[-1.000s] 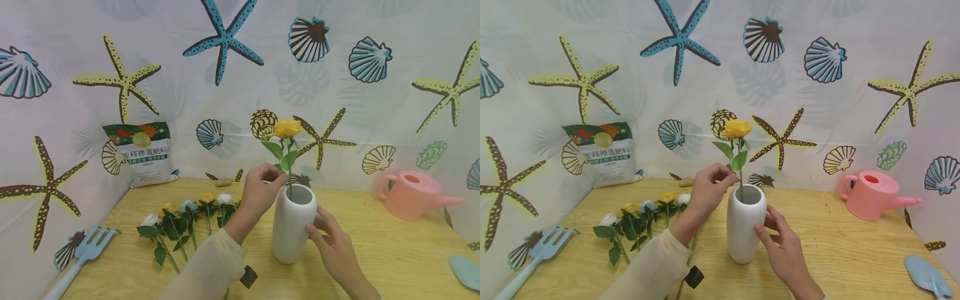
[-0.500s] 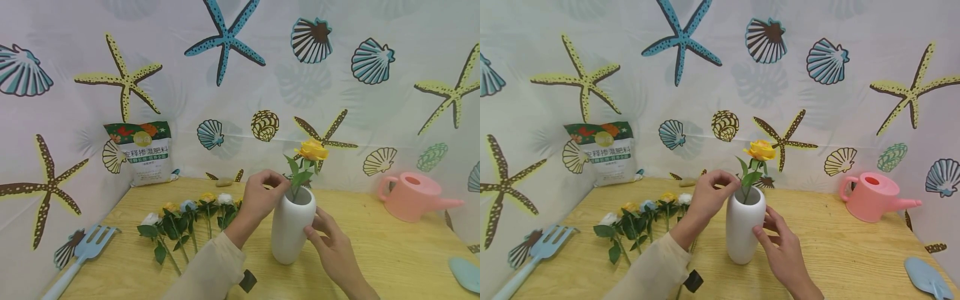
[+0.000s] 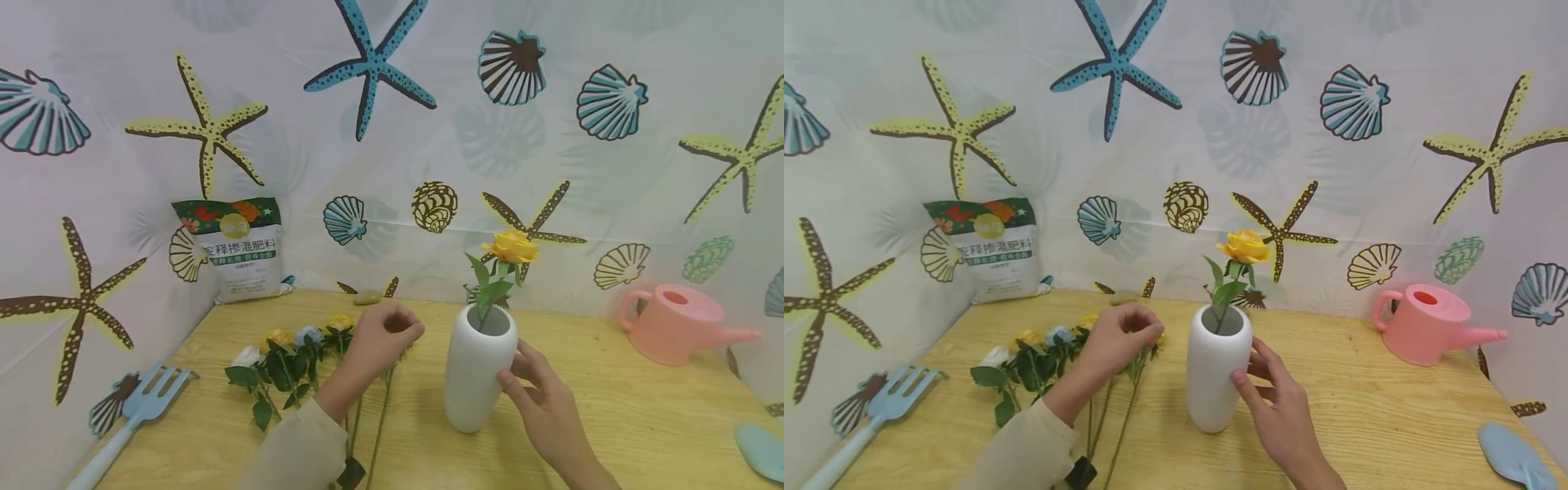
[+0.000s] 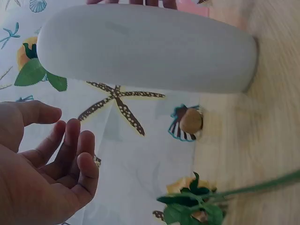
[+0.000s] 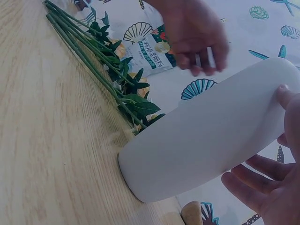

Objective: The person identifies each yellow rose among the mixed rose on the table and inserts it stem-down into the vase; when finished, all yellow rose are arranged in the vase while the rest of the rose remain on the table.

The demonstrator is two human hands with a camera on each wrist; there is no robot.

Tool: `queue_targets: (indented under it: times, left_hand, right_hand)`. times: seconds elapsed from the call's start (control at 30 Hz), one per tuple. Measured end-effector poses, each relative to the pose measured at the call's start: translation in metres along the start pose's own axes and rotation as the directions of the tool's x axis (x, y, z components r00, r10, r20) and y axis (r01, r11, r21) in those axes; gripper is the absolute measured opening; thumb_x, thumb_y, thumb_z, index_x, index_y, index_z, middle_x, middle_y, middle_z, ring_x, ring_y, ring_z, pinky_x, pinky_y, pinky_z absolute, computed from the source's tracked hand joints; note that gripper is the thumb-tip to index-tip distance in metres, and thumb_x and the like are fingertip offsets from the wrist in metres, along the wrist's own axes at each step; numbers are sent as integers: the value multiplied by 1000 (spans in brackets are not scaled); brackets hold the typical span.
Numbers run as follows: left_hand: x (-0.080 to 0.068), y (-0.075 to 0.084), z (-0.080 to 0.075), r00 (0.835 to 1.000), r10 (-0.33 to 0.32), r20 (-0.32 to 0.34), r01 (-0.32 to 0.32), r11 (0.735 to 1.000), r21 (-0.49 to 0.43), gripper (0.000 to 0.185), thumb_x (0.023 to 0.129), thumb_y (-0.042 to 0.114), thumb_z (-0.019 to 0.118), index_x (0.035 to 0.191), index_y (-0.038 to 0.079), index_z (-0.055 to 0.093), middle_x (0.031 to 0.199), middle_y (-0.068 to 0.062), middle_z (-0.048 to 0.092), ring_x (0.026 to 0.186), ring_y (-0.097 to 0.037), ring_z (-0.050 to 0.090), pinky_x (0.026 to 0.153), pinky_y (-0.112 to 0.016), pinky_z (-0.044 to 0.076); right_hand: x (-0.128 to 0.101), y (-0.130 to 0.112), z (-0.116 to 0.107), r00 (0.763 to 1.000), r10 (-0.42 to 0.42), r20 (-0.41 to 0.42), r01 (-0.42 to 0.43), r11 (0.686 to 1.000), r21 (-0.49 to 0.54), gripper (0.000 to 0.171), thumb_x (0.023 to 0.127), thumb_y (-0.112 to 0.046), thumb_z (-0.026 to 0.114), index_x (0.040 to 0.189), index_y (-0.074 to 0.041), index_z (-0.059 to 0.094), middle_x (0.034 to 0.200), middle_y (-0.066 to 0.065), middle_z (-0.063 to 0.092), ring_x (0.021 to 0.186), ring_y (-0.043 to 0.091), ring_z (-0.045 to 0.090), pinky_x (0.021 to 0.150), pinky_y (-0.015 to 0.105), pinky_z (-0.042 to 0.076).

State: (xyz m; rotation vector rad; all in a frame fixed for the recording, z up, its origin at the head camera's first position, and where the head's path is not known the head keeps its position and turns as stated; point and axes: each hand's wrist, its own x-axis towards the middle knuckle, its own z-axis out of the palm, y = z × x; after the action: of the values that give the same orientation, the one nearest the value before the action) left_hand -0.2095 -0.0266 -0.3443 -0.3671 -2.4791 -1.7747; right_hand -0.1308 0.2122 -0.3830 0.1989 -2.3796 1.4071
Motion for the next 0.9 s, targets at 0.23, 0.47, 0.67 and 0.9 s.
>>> queue_targets:
  times: [0.23, 0.47, 0.67, 0.9]
  left_hand:
    - [-20, -35, -17, 996, -79, 48, 75, 995, 71, 5, 93, 11, 69, 89, 8, 70, 85, -5, 69, 74, -15, 62, 66, -31, 52]
    - [-38, -55, -21, 982, -148, 118, 125, 975, 182, 10, 89, 12, 73, 96, 5, 69, 87, -5, 69, 74, -15, 64, 61, -31, 51]
    - [-49, -66, -24, 952, -205, 228, 120, 933, 338, 31, 82, 15, 83, 105, 3, 66, 86, -4, 68, 76, -16, 63, 64, -35, 53]
    - [-52, -69, -21, 940, -204, 275, 83, 914, 396, 37, 78, 13, 86, 107, 2, 66, 78, 0, 67, 69, -14, 61, 69, -40, 55]
  right_hand:
    - [-1, 1, 0, 1000, 23, -4, -23, 1000, -7, 49, 101, -18, 63, 148, -16, 49, 129, 16, 68, 106, -12, 58, 84, 19, 57]
    - [-2, 2, 0, 1000, 12, -7, -12, 1000, -9, 50, 101, -17, 63, 149, -16, 48, 128, 16, 68, 106, -12, 58, 84, 19, 57]
    - [-1, 3, 1, 1000, -1, -5, 1, 1000, -5, 49, 101, -16, 62, 148, -15, 48, 128, 16, 68, 106, -12, 58, 84, 19, 57]
    - [0, 1, 3, 1000, -6, 2, 6, 1000, -6, 48, 102, -16, 61, 148, -13, 48, 128, 17, 67, 106, -13, 57, 83, 19, 57]
